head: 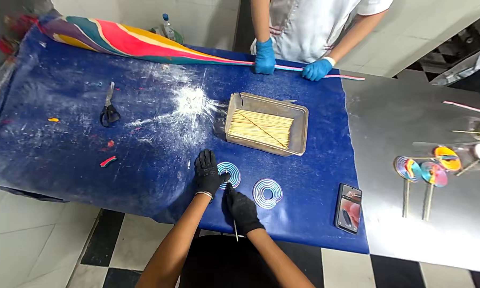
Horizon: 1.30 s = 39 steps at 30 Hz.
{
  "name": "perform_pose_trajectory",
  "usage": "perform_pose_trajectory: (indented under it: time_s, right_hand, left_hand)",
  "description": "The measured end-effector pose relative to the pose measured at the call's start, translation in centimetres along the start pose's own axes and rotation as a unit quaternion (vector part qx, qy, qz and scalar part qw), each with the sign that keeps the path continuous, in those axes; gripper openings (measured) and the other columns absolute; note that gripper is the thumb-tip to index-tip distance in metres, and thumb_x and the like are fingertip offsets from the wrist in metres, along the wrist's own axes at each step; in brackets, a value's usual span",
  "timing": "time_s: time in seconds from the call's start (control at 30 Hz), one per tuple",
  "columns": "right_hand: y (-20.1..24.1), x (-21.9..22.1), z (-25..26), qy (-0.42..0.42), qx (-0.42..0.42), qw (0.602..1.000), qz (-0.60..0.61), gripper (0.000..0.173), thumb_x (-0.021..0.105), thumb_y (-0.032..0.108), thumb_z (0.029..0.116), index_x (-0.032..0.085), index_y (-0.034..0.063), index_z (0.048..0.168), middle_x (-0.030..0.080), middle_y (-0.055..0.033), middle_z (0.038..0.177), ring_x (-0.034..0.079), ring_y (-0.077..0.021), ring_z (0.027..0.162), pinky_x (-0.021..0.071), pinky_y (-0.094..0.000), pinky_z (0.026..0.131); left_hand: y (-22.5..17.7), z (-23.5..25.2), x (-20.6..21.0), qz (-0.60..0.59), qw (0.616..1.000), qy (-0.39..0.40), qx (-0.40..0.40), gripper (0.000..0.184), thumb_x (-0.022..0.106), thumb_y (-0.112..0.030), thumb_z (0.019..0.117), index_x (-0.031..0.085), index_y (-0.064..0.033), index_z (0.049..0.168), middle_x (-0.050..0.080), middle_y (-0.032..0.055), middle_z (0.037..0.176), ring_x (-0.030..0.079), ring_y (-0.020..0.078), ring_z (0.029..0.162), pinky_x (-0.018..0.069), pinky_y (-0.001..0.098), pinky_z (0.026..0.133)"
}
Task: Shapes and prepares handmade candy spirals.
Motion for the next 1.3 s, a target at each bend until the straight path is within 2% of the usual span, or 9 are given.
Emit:
perform_pose_trajectory:
  time_s: [0.13, 0.27, 0.53, 0.67, 0.77, 0.9, 1.0, 1.17, 1.3]
  right_hand:
    - [-3.3, -1.6, 5.5, -0.131, -0.198, 0.971, 0.033, 0.062, 0.072, 0.042, 0.0915, 0.058, 0.0089, 0.143, 0.052, -0.0182, 0.150, 0.048, -0.0426, 0.139, 0.0433, -0.0625, 0.107]
    - [-4.8, -0.4, 8.9, -0.115, -0.326, 0.938, 0.006, 0.069, 0.056, 0.060, 0.0963, 0.056, 0.0140, 0.147, 0.044, -0.0068, 0.161, 0.031, -0.0403, 0.152, 0.0226, -0.0643, 0.121]
    - [-5.6, 1.4, 9.3, -0.185, -0.363, 0.912, -0.044, 0.070, 0.034, 0.068, 0.1005, 0.061, 0.0177, 0.142, 0.050, -0.0006, 0.156, 0.038, -0.0353, 0.149, 0.0287, -0.0617, 0.119]
    - [-5.3, 1.8, 9.1, -0.219, -0.348, 0.910, -0.056, 0.076, 0.027, 0.068, 0.1006, 0.057, 0.0161, 0.147, 0.050, -0.0039, 0.157, 0.040, -0.0384, 0.148, 0.0277, -0.0659, 0.117]
    - [-4.9, 2.5, 8.7, -0.234, -0.315, 0.918, -0.059, 0.074, 0.028, 0.066, 0.1009, 0.057, 0.0154, 0.147, 0.050, -0.0047, 0.157, 0.040, -0.0381, 0.148, 0.0262, -0.0646, 0.118]
    - [-4.4, 2.9, 8.3, -0.244, -0.284, 0.925, -0.067, 0.074, 0.029, 0.065, 0.1012, 0.057, 0.0136, 0.147, 0.050, -0.0064, 0.156, 0.039, -0.0398, 0.148, 0.0257, -0.0652, 0.118]
    - [-3.9, 3.0, 8.2, -0.240, -0.254, 0.934, -0.077, 0.075, 0.028, 0.066, 0.1014, 0.057, 0.0133, 0.147, 0.050, -0.0076, 0.156, 0.038, -0.0405, 0.148, 0.0256, -0.0654, 0.118]
    - [-4.2, 3.1, 8.1, -0.231, -0.234, 0.944, -0.037, 0.074, 0.039, 0.069, 0.0983, 0.060, 0.0137, 0.143, 0.053, -0.0070, 0.153, 0.041, -0.0386, 0.147, 0.0267, -0.0653, 0.119]
    - [-4.3, 2.7, 8.1, -0.225, -0.223, 0.948, 0.006, 0.067, 0.050, 0.069, 0.0953, 0.065, 0.0194, 0.137, 0.054, -0.0032, 0.153, 0.037, -0.0319, 0.150, 0.0237, -0.0594, 0.123]
  left_hand:
    - [-0.5, 0.5, -0.6, 0.046, 0.998, 0.031, -0.019, 0.123, 0.078, -0.063, 0.0780, 0.014, 0.0005, 0.162, 0.007, 0.0240, 0.170, 0.007, 0.0387, 0.158, 0.0094, 0.0551, 0.126]
    - [-1.2, 0.5, -1.6, 0.057, 0.996, 0.041, -0.049, 0.128, 0.079, -0.065, 0.0746, 0.012, -0.0008, 0.163, 0.005, 0.0229, 0.170, 0.006, 0.0389, 0.158, 0.0091, 0.0554, 0.126]
    - [-0.2, 0.0, -1.0, 0.026, 0.999, 0.018, 0.019, 0.123, 0.072, -0.070, 0.0782, 0.017, 0.0000, 0.162, 0.012, 0.0229, 0.170, 0.010, 0.0388, 0.158, 0.0101, 0.0553, 0.126]
    - [8.9, -4.0, -3.5, -0.115, 0.978, -0.167, 0.049, 0.073, 0.063, -0.049, 0.0982, 0.040, -0.0151, 0.158, 0.036, 0.0039, 0.165, 0.029, 0.0216, 0.154, 0.0261, 0.0480, 0.126]
    - [23.2, -3.2, -4.9, -0.053, 0.953, -0.298, -0.035, 0.050, 0.054, -0.032, 0.1041, 0.053, -0.0087, 0.149, 0.050, 0.0113, 0.155, 0.041, 0.0283, 0.148, 0.0316, 0.0504, 0.123]
    - [35.1, 0.2, -8.1, -0.025, 0.949, -0.295, -0.107, 0.045, 0.055, -0.030, 0.1051, 0.058, -0.0075, 0.144, 0.055, 0.0170, 0.149, 0.047, 0.0360, 0.142, 0.0351, 0.0550, 0.119]
    - [35.1, 0.8, -8.9, -0.063, 0.957, -0.273, -0.068, 0.031, 0.063, -0.023, 0.1020, 0.070, -0.0083, 0.128, 0.069, 0.0189, 0.125, 0.062, 0.0377, 0.123, 0.0440, 0.0546, 0.110]
    - [33.7, 0.0, -8.4, -0.077, 0.966, -0.239, -0.060, 0.035, 0.058, -0.027, 0.1043, 0.067, -0.0046, 0.130, 0.066, 0.0227, 0.128, 0.060, 0.0417, 0.125, 0.0444, 0.0589, 0.109]
    - [23.4, -1.2, -9.3, -0.185, 0.960, -0.204, -0.047, 0.039, 0.052, -0.030, 0.1073, 0.061, -0.0067, 0.137, 0.063, 0.0210, 0.134, 0.059, 0.0404, 0.126, 0.0459, 0.0613, 0.106]
Point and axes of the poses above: each hand's wrist, its own z-axis towards the middle knuckle, its own x-axis out of the palm, y = z × x, the point moved 2 cm from there along z, towards the middle knuckle
